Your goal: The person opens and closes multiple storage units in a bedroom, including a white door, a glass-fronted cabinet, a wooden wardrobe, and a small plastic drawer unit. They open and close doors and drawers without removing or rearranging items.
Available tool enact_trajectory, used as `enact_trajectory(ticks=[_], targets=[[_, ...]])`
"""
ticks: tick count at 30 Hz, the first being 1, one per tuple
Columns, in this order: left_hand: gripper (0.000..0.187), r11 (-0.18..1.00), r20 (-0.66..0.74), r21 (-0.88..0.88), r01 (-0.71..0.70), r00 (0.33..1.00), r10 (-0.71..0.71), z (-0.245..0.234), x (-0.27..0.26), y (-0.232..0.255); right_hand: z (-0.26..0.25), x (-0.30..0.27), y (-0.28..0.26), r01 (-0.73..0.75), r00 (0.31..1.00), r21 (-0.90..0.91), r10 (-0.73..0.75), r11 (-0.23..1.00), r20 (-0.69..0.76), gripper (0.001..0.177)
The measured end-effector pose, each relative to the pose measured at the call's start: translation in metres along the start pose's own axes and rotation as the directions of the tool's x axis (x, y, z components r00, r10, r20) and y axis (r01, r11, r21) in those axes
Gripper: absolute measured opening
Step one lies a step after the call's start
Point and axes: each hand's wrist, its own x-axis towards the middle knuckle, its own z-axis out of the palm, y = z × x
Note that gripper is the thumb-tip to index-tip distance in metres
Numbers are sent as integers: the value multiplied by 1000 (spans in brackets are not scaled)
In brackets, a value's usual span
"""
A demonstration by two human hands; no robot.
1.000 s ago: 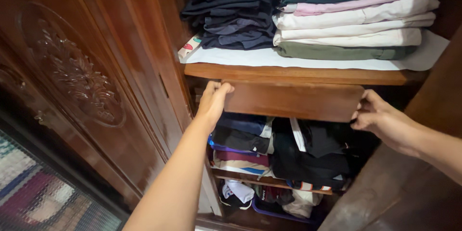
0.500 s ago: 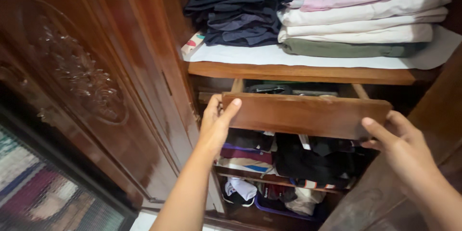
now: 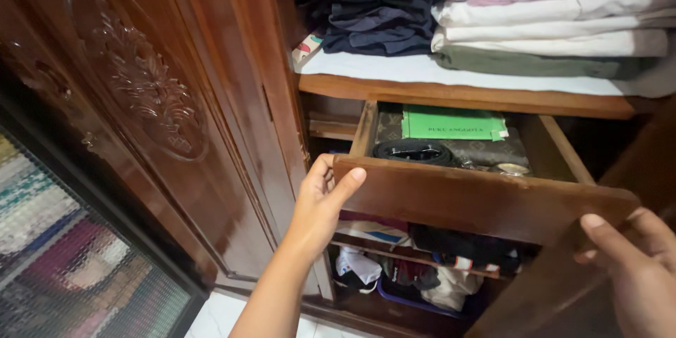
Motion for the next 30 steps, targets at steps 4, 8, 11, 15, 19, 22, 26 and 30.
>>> enact_trajectory(ticks=[4,8,11,15,19,22,26,30], targets=[[24,1000,16,-1,12,1000,-12,-4,-22,6,-1,-24,4,41,998,-69,-45,997,-49,27],[23,997,75,-59,48,996,-44,-6,-25,10,7,-42,-14,34,991,-120,-49,992,-122,33],[22,1000,99,3,22,995,-22,-13,-23,11,19,-57,-35,13,986,-72,-25,997,-163,37],[24,999,112,3,-35,993,35,-14,-20,7,32,-80,-61,-46,984,-131,22,990,-176,46],[26,995,80,13,-95,992,94,-15,-20,4,40,-110,-74,22,994,-43,-27,999,-109,65],[26,993,73,2,-116,991,116,-17,-27,2,43,-131,-80,-46,987,-107,28,993,-160,77],[30,996,-36,52,-77,996,79,-11,-29,1,50,-161,-84,-123,985,-117,107,986,-133,80],[35,991,-94,98,-86,991,96,-10,-36,-6,58,-193,-94,-168,986,-119,164,979,-40,73]])
